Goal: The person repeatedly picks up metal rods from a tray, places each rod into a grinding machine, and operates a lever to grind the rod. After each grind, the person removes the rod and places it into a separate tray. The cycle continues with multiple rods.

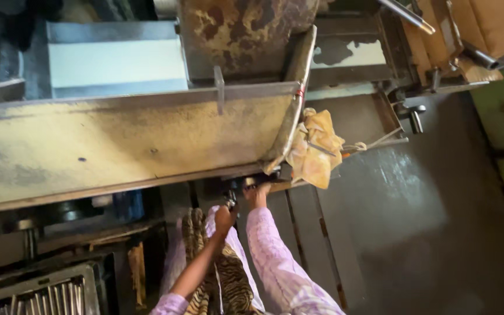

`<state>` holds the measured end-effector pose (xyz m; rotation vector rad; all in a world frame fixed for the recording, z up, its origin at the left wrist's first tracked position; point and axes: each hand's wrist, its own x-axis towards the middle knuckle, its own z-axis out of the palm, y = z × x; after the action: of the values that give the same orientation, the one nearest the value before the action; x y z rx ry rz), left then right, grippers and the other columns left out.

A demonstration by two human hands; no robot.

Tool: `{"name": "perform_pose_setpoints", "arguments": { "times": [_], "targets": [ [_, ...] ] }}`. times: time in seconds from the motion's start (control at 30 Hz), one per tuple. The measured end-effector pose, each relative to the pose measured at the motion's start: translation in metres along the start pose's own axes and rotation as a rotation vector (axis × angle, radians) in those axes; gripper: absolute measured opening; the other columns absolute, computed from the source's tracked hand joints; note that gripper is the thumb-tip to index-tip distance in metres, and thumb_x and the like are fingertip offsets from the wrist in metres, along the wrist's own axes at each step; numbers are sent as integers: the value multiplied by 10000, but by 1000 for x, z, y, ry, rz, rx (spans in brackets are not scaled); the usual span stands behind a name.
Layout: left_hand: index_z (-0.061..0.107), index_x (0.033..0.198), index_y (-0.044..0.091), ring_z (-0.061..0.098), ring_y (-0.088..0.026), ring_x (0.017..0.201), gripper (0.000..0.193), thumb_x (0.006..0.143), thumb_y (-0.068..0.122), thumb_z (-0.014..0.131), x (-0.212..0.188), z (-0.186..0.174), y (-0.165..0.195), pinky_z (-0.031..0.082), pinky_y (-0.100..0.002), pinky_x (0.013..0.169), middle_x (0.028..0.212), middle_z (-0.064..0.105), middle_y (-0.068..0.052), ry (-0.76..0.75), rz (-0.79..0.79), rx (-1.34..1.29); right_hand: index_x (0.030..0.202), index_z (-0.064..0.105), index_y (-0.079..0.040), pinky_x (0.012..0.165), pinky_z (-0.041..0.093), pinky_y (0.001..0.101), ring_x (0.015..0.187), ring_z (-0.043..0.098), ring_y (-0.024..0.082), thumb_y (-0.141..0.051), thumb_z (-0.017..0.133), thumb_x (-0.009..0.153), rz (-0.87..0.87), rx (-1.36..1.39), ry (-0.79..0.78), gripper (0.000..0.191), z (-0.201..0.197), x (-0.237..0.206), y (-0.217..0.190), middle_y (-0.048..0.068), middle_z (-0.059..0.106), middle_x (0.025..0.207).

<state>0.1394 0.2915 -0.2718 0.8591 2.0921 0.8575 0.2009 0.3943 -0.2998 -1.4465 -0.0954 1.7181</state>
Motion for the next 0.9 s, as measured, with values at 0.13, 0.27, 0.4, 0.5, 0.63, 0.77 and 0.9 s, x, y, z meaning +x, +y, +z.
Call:
{"name": "perform_pose_setpoints", "arguments": {
  "times": [0.13,0.27,0.4,0.5,0.63,0.77,0.9],
  "targets": [
    [723,866,4,678,-476,794,710,864,702,591,4,11,-14,533,-554,689,807,699,-265,102,92,93,1178,584,-48,824,428,393,954,561,262,-402,480,1047,-86,9,53,392,0,23,17,143,598,1097],
    [729,825,6,696,-456,754,679,797,679,647,11,24,-30,540,-545,657,770,701,-253,19,-23,51,1238,568,-45,882,430,414,1023,558,289,-438,453,1048,-116,22,90,452,-6,40,35,166,593,1172],
    [724,776,-4,688,-442,752,706,871,695,683,20,29,-39,525,-537,681,775,683,-265,58,54,237,1297,552,-41,939,432,435,1092,556,317,-475,426,1050,-164,2,121,515,-15,52,35,188,588,1247],
    [737,741,24,695,-427,736,651,841,666,693,17,30,-44,520,-533,673,744,700,-255,-19,-41,103,1341,540,-39,982,433,451,1143,554,337,-502,406,1051,-234,-91,182,564,-32,50,30,205,584,1303],
    [732,766,50,697,-437,716,585,783,634,711,15,31,-45,516,-548,633,718,706,-246,-19,-51,-28,1401,525,-35,1039,435,472,1212,551,365,-539,378,1052,-418,-347,316,630,-49,27,45,227,580,1378],
    [760,791,25,704,-443,759,624,828,647,719,21,36,-53,526,-535,673,743,687,-269,-22,-54,88,1432,495,-36,1068,429,485,1260,541,404,-566,363,1051,-329,-717,409,666,-43,18,63,263,552,1417],
    [767,809,24,701,-443,774,657,856,675,699,25,41,-62,534,-525,683,765,687,-273,-15,-91,169,1416,477,10,1066,429,479,1284,515,435,-562,373,1068,-413,-653,368,678,-40,21,68,314,523,1419]
  ]
}}
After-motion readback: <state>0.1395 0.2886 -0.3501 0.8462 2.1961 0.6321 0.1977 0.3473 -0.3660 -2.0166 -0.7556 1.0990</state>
